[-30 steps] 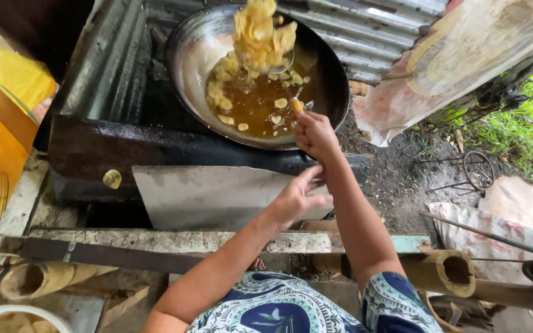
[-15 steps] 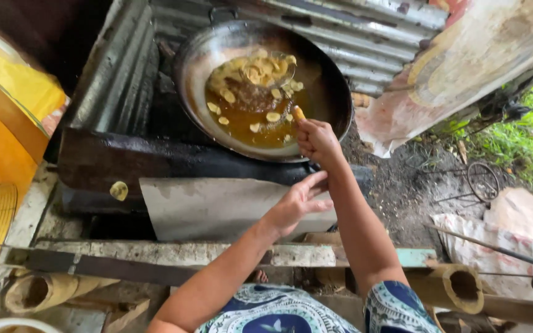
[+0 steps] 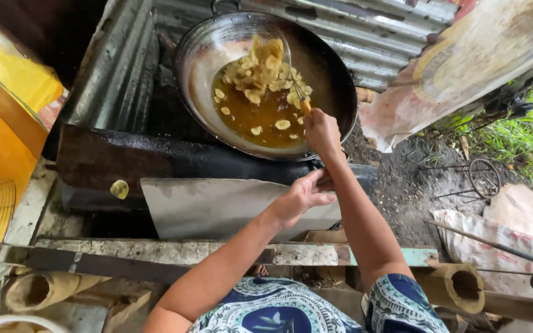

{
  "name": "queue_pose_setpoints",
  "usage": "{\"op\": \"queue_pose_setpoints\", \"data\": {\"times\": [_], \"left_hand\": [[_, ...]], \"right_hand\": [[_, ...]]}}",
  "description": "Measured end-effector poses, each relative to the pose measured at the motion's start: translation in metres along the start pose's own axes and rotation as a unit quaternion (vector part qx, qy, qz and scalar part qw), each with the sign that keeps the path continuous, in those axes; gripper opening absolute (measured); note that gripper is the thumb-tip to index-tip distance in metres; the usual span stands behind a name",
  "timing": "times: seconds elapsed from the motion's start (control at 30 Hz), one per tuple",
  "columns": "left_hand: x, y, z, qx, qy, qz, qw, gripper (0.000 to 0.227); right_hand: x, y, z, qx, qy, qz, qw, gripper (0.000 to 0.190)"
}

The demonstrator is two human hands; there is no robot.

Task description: The person stirs sliced bananas in a wok of hot oil using a small utensil before scooping the fried chips out with a large wire strainer and transferring them to a bowl.

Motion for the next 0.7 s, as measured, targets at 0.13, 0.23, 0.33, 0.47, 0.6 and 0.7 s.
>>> {"op": "queue_pose_setpoints", "data": {"times": [0.13,0.23,0.33,0.47,0.6,0.7], "left_hand": [[-0.001,0.0,0.0,0.037,0.017,-0.017,0.999,0.083],[-0.008,0.001,-0.004,0.039,0.01,-0.012,0.999,0.084],[-0.013,0.002,-0.008,0.043,0.003,-0.022,0.999,0.085],[-0.008,0.002,-0.019,0.057,-0.004,-0.017,0.998,0.085],[-0.006,-0.001,-0.027,0.045,-0.016,-0.001,0.999,0.089],[-0.012,0.005,-0.032,0.041,-0.027,-0.039,0.998,0.091]], "right_hand": [[-0.01,0.01,0.007,0.143,-0.027,0.104,0.984,0.019],[-0.03,0.006,-0.006,0.184,-0.039,0.104,0.977,0.016],[-0.038,-0.012,-0.01,0.206,-0.044,0.105,0.972,0.017],[-0.035,-0.008,0.008,0.153,-0.017,0.125,0.98,0.019],[-0.046,-0.007,0.008,0.134,-0.036,0.097,0.986,0.018],[-0.064,-0.036,-0.004,0.176,-0.042,0.085,0.98,0.019]]}}
Point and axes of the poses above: each hand's wrist, its own x-axis away from the middle knuckle, its own y-axis out of the back of the hand, z = x × y, the point moved 2 cm from there along -x, towards the middle knuckle, and after that the axes turned 9 degrees about x, right-handed, at the moved point
